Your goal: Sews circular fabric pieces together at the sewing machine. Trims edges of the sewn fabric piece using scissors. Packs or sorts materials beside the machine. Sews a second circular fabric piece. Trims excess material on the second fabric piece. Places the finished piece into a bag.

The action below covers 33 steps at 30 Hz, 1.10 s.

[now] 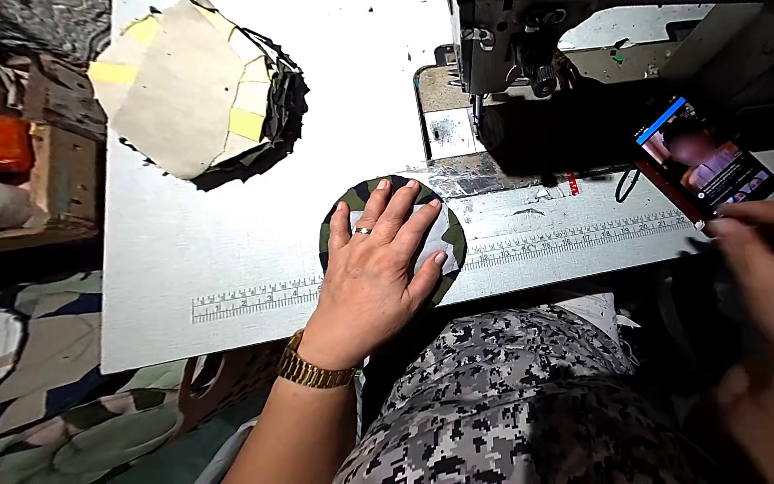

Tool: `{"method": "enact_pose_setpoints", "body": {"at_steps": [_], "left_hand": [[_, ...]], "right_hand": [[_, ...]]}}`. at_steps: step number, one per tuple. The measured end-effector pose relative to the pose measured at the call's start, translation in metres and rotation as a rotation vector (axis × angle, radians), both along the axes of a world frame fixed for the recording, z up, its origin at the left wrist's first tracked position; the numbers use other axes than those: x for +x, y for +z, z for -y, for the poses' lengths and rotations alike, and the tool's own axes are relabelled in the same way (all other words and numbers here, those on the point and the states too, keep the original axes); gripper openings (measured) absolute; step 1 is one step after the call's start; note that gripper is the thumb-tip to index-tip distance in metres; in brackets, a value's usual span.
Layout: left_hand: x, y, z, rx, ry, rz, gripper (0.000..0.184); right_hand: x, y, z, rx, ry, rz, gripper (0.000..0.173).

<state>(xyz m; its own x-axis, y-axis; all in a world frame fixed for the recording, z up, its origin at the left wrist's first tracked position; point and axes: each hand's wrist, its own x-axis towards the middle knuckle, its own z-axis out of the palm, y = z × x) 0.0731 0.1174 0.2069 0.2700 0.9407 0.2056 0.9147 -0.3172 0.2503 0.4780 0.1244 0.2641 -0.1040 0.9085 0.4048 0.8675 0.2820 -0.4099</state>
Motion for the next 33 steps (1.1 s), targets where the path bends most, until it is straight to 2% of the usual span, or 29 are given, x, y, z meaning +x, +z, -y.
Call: {"method": "enact_pose_setpoints", "body": {"at_steps": [2, 7, 10, 15, 18, 20, 22, 24, 26, 33], "left_hand": [[0.000, 0.000, 0.000, 0.002, -0.001, 0.002, 0.061], [0.002, 0.001, 0.000, 0.006, -0.003, 0.000, 0.060], [0.007, 0.000, 0.005, 0.010, 0.071, -0.012, 0.059], [0.012, 0.003, 0.021, -0.018, 0.189, -0.029, 0.068], [0.008, 0.003, 0.036, 0.037, 0.128, -0.043, 0.087], [0.004, 0.000, 0.045, 0.063, 0.043, -0.062, 0.093], [-0.003, -0.007, 0.053, 0.058, -0.026, -0.082, 0.085], [-0.011, -0.012, 0.057, 0.066, -0.070, -0.061, 0.067], [-0.016, -0.015, 0.061, 0.078, -0.084, -0.041, 0.058], [-0.016, -0.021, 0.074, 0.159, -0.049, -0.027, 0.051]], "right_hand": [[-0.034, -0.011, -0.015, -0.011, 0.168, -0.051, 0.025], [-0.094, -0.044, -0.038, -0.046, 0.388, -0.189, 0.015], [-0.108, -0.061, -0.046, 0.003, 0.370, -0.203, 0.014], [-0.110, -0.062, -0.042, 0.047, 0.327, -0.143, 0.015], [-0.110, -0.063, -0.041, 0.055, 0.325, -0.151, 0.015], [-0.110, -0.065, -0.041, 0.066, 0.322, -0.150, 0.015], [-0.110, -0.066, -0.042, 0.069, 0.323, -0.152, 0.015], [-0.110, -0.068, -0.043, 0.081, 0.321, -0.154, 0.015], [-0.110, -0.068, -0.043, 0.087, 0.320, -0.153, 0.015], [-0.112, -0.068, -0.042, 0.091, 0.323, -0.153, 0.016]]}}
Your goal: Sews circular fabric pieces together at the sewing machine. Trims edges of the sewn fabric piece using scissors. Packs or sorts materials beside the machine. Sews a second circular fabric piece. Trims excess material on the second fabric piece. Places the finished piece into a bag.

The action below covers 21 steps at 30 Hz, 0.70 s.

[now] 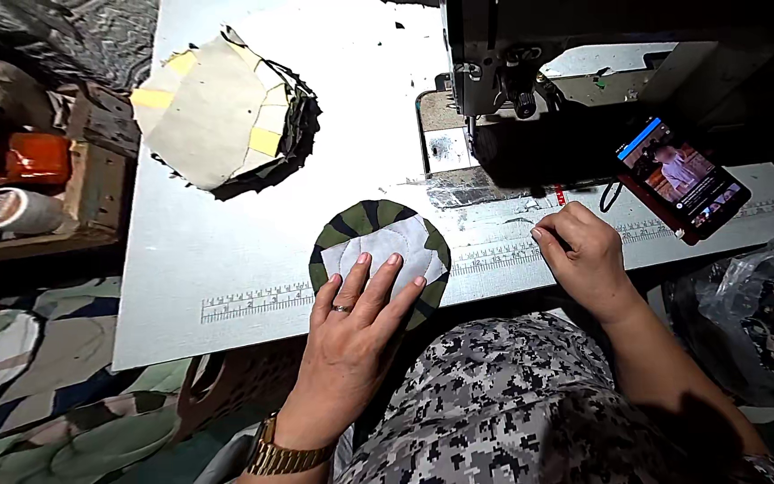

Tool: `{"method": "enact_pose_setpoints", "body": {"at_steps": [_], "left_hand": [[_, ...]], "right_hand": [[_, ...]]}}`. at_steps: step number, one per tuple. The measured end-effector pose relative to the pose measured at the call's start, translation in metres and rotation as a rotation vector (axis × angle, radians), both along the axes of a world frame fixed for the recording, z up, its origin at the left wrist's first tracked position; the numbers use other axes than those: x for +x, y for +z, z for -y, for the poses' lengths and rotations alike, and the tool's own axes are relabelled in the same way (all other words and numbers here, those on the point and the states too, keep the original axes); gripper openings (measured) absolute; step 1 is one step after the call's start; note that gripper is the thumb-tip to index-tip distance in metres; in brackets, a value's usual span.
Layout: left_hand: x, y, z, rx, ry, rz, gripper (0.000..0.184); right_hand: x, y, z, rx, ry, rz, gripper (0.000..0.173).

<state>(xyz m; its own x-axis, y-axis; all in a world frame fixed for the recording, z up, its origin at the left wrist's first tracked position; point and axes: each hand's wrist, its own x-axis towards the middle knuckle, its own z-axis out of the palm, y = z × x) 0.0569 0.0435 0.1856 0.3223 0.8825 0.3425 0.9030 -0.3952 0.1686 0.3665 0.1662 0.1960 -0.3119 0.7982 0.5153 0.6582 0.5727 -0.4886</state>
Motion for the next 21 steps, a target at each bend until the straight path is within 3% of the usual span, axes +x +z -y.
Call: {"method": "enact_pose_setpoints", "body": {"at_steps": [9, 13, 17, 21], "left_hand": [[0.000, 0.006, 0.014, 0.078, -0.040, 0.213, 0.041], [0.002, 0.034, 0.015, 0.061, -0.048, 0.747, 0.036], [0.013, 0.057, 0.019, -0.017, 0.182, 1.442, 0.024], [0.013, 0.067, 0.022, -0.121, 0.307, 1.840, 0.024]], "right_hand": [[0.003, 0.001, 0.002, -0.004, 0.049, 0.011, 0.017], [0.004, 0.002, 0.000, -0.002, 0.082, 0.003, 0.020], [0.008, -0.003, -0.002, -0.004, 0.092, -0.004, 0.025], [0.013, -0.015, -0.008, -0.044, 0.089, -0.005, 0.031]]}}
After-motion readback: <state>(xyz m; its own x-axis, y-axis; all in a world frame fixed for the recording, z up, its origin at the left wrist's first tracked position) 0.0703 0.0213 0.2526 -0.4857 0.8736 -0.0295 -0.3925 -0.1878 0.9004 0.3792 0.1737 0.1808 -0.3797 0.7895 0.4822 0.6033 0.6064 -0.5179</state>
